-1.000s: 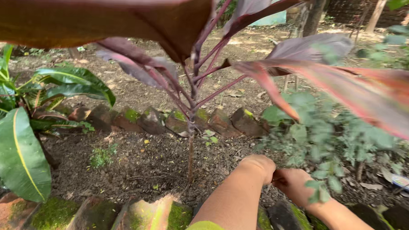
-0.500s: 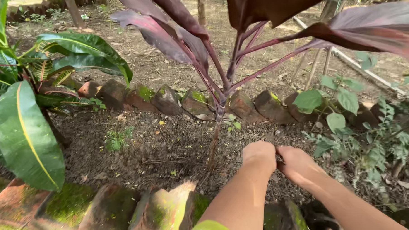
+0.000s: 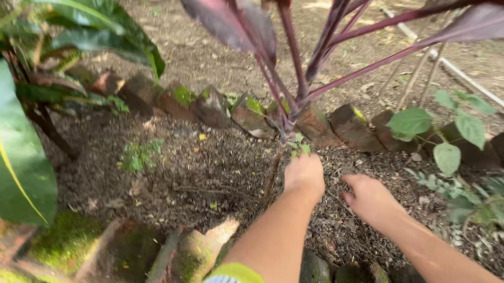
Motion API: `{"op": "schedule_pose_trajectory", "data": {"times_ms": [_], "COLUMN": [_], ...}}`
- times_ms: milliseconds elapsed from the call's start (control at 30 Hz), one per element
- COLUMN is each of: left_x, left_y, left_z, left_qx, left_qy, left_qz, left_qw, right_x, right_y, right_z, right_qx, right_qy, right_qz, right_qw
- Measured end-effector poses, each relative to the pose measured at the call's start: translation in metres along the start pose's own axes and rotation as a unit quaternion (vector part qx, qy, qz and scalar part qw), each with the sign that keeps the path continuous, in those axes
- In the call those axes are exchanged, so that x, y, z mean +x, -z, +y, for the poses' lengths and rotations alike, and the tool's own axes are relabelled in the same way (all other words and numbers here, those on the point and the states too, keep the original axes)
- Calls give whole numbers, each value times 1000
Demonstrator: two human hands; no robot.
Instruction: The person pours liquid from a small container onto the base of a plant, then places the container into a bucket and proceeds to weed the garden bed by hand, pulling small plants and debris from the soil.
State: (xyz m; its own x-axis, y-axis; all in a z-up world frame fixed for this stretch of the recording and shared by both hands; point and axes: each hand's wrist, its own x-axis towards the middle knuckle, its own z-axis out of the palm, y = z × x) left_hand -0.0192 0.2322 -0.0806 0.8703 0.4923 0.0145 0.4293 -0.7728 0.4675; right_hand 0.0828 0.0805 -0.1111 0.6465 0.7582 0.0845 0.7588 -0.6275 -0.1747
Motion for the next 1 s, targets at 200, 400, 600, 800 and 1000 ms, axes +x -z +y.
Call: {"op": "schedule_pose_trajectory", "data": {"times_ms": [200, 400, 600, 800, 1000], "left_x": [48, 87, 115, 97, 93], "left_y": [-10, -41, -63, -58, -63], "left_z": [-19, -30, -47, -54, -52], "left_qx": [-88, -176, -172, -474, -557], "left_qy": [63, 123, 101, 285, 261], "left_qz": [49, 56, 45, -10, 11], "left_qw": [993, 975, 979, 833, 788], "right_x": [44, 105, 154, 167, 178], "right_y": [0, -16, -65, -85, -89], "right_z": [4, -7, -7, -6, -5], "right_qx": [-3, 24, 95, 100, 96], "right_qy": [113, 80, 147, 75, 35], "right_qz": [59, 56, 104, 4, 6], "right_qw": [992, 995, 979, 992, 995]}}
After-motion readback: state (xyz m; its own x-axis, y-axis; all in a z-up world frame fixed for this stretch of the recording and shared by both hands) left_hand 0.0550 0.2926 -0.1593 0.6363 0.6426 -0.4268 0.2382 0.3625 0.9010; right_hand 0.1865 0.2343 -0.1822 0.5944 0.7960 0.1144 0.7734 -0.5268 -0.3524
